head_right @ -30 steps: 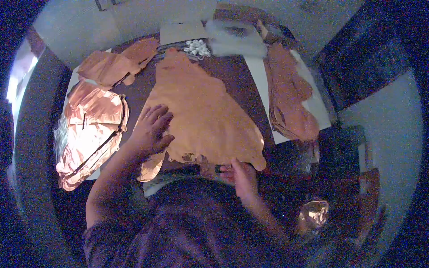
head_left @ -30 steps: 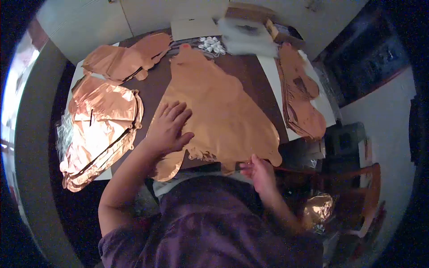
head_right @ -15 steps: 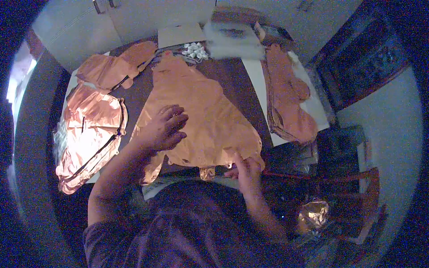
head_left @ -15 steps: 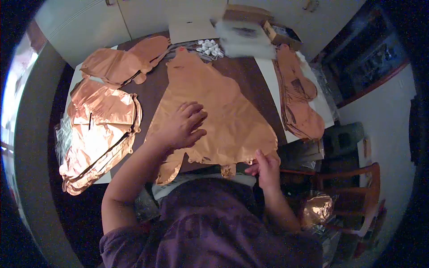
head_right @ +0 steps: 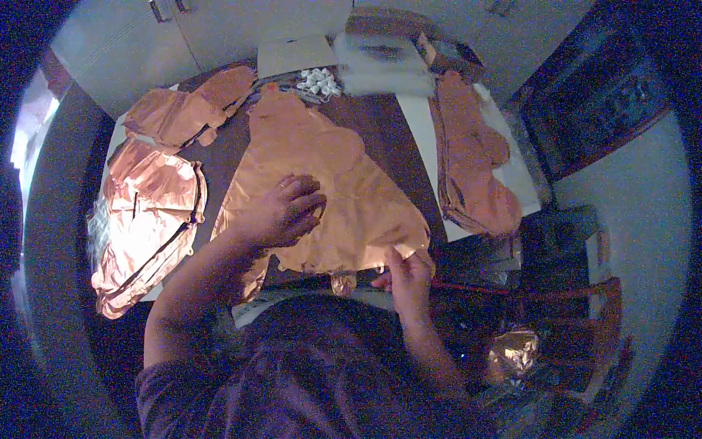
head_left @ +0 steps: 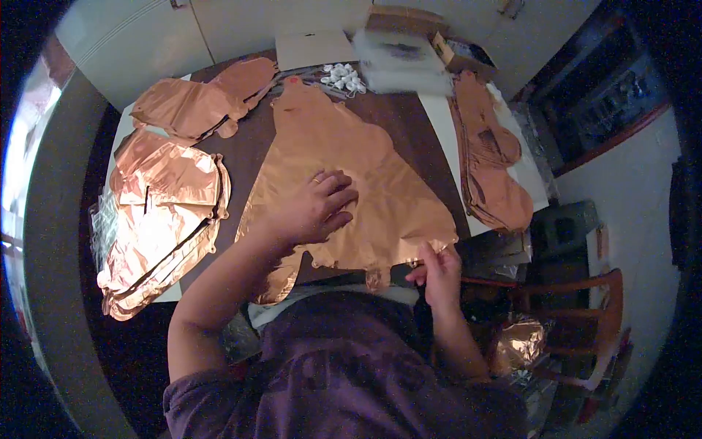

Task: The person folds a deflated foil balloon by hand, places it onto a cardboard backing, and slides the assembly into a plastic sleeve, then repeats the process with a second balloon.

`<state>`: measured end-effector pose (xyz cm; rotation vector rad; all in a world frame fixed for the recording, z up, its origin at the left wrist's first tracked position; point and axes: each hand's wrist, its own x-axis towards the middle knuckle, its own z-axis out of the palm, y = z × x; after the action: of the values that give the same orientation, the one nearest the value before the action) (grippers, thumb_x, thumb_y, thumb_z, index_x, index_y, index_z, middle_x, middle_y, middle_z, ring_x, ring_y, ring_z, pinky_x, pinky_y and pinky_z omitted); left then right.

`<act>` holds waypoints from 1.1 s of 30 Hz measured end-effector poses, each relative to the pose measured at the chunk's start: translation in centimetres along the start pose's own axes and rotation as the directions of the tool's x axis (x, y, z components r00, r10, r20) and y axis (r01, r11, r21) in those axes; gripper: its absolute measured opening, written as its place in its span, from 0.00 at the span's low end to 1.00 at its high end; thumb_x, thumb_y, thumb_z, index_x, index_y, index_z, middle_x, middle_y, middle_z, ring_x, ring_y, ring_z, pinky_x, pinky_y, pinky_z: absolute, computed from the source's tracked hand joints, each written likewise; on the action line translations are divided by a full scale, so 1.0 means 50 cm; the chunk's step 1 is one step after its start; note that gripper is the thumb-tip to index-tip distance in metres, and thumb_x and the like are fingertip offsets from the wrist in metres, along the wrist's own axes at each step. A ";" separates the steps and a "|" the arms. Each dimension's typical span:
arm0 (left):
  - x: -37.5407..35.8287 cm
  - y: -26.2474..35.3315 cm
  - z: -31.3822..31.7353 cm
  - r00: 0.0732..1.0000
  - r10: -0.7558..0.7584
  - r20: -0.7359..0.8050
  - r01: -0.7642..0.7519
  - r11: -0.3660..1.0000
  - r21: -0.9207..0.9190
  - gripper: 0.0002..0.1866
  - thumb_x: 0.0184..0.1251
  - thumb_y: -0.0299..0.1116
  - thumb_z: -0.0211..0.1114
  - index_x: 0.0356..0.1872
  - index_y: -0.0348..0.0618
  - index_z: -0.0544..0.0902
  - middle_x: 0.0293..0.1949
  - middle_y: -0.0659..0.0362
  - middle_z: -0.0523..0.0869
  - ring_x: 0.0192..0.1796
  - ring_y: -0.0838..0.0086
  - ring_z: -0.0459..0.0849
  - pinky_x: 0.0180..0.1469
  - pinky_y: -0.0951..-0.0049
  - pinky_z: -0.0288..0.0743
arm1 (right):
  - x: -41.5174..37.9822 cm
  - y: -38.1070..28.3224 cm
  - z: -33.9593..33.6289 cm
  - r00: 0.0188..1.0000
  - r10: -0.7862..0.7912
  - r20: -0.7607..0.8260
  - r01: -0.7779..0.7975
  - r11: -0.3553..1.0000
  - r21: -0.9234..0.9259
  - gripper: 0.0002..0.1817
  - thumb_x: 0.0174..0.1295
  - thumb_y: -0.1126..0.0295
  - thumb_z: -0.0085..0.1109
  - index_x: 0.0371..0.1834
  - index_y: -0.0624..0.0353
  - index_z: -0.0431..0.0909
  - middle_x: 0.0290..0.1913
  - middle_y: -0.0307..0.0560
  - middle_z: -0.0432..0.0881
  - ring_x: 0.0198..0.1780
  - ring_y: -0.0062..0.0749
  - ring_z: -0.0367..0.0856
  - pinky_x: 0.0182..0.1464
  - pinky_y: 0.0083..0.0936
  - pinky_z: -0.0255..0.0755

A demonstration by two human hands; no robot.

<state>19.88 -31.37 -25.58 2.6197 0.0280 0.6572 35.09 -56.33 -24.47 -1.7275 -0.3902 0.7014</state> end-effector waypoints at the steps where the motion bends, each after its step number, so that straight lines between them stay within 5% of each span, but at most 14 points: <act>1: -0.002 -0.002 0.007 1.000 0.001 0.008 -0.001 1.000 0.003 0.20 0.60 0.34 0.66 0.54 0.43 0.78 0.54 0.45 0.77 0.60 0.47 0.74 0.63 0.45 0.67 | 0.002 -0.001 0.003 0.999 -0.046 -0.008 0.045 0.999 -0.027 0.12 0.68 0.63 0.60 0.34 0.61 0.77 0.27 0.38 0.79 0.17 0.25 0.79 0.14 0.17 0.62; 5: -0.006 0.003 0.014 0.999 -0.014 0.045 0.009 0.995 0.098 0.23 0.63 0.35 0.62 0.60 0.45 0.75 0.60 0.45 0.74 0.65 0.47 0.69 0.67 0.38 0.60 | -0.021 -0.023 0.028 0.947 -0.319 -0.051 0.282 0.893 -0.350 0.10 0.66 0.67 0.62 0.32 0.62 0.80 0.26 0.40 0.80 0.21 0.31 0.82 0.18 0.24 0.68; 8: -0.001 0.014 0.011 0.990 -0.077 0.115 0.052 0.977 0.205 0.26 0.66 0.38 0.59 0.65 0.46 0.72 0.63 0.45 0.71 0.68 0.46 0.66 0.69 0.35 0.55 | -0.033 -0.049 0.035 0.658 -0.724 0.208 0.603 0.342 -0.721 0.06 0.61 0.71 0.64 0.35 0.62 0.83 0.26 0.46 0.79 0.28 0.42 0.83 0.29 0.32 0.74; 9: -0.003 0.013 0.012 0.990 -0.088 0.115 0.061 0.974 0.218 0.28 0.64 0.39 0.61 0.66 0.49 0.72 0.64 0.46 0.71 0.69 0.48 0.65 0.70 0.35 0.54 | -0.040 -0.046 0.040 0.701 -0.673 0.235 0.595 0.371 -0.713 0.08 0.56 0.73 0.66 0.39 0.60 0.84 0.32 0.50 0.82 0.37 0.46 0.83 0.41 0.37 0.75; 12: -0.009 0.010 0.012 0.983 -0.109 0.150 0.066 0.962 0.264 0.34 0.58 0.42 0.66 0.68 0.55 0.70 0.66 0.50 0.69 0.72 0.53 0.62 0.72 0.36 0.51 | -0.054 -0.042 0.068 0.459 -0.777 0.431 0.808 0.164 -0.565 0.12 0.54 0.73 0.67 0.43 0.59 0.84 0.41 0.48 0.84 0.43 0.41 0.83 0.47 0.37 0.74; 14: -0.002 0.011 0.001 0.966 -0.128 0.226 0.056 0.952 0.300 0.38 0.53 0.42 0.68 0.69 0.56 0.69 0.67 0.51 0.68 0.73 0.54 0.62 0.73 0.36 0.51 | -0.037 -0.054 0.079 0.391 -0.744 0.543 0.897 0.174 -0.407 0.13 0.54 0.73 0.66 0.44 0.60 0.83 0.48 0.46 0.84 0.46 0.39 0.83 0.50 0.39 0.74; 16: -0.014 -0.008 0.017 0.979 -0.142 0.146 0.126 0.985 0.117 0.41 0.49 0.40 0.70 0.70 0.57 0.68 0.68 0.52 0.68 0.73 0.54 0.61 0.73 0.37 0.50 | -0.019 -0.065 0.085 0.335 -0.706 0.623 0.940 0.208 -0.270 0.14 0.55 0.73 0.65 0.46 0.61 0.83 0.48 0.47 0.84 0.47 0.40 0.83 0.53 0.41 0.74; 19: -0.012 0.003 0.012 0.974 -0.141 0.179 0.103 0.972 0.209 0.45 0.44 0.36 0.70 0.71 0.57 0.67 0.68 0.52 0.67 0.74 0.55 0.61 0.74 0.37 0.49 | 0.008 -0.075 0.043 0.507 -0.526 0.683 0.756 0.652 -0.058 0.16 0.57 0.71 0.65 0.49 0.61 0.83 0.49 0.46 0.84 0.51 0.41 0.82 0.59 0.43 0.72; 22: -0.009 0.009 0.013 0.971 -0.139 0.195 0.074 0.949 0.308 0.45 0.45 0.34 0.69 0.72 0.57 0.66 0.68 0.52 0.67 0.74 0.55 0.60 0.74 0.38 0.48 | 0.088 -0.044 0.021 0.658 -0.592 0.465 0.753 0.516 -0.409 0.13 0.59 0.67 0.66 0.46 0.58 0.82 0.49 0.48 0.83 0.56 0.46 0.79 0.60 0.45 0.70; 25: -0.011 0.006 0.014 0.960 -0.151 0.235 0.061 0.935 0.350 0.47 0.46 0.40 0.69 0.74 0.58 0.62 0.70 0.52 0.65 0.75 0.54 0.58 0.74 0.36 0.47 | 0.112 -0.031 0.032 0.481 -0.612 0.628 0.841 0.121 -0.527 0.22 0.59 0.67 0.65 0.57 0.59 0.79 0.61 0.51 0.78 0.64 0.48 0.73 0.70 0.50 0.60; 33: -0.015 -0.006 0.024 0.980 -0.103 0.169 0.040 0.939 0.342 0.45 0.47 0.43 0.66 0.73 0.57 0.65 0.69 0.52 0.65 0.74 0.55 0.59 0.73 0.37 0.49 | 0.107 -0.033 0.061 0.488 -0.515 0.704 0.845 0.077 -0.529 0.28 0.62 0.60 0.61 0.66 0.55 0.72 0.68 0.53 0.70 0.70 0.52 0.65 0.73 0.56 0.52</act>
<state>19.79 -31.66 -26.99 2.9834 0.1960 0.4097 37.42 -50.39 -24.66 -1.9251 -2.0313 -0.0485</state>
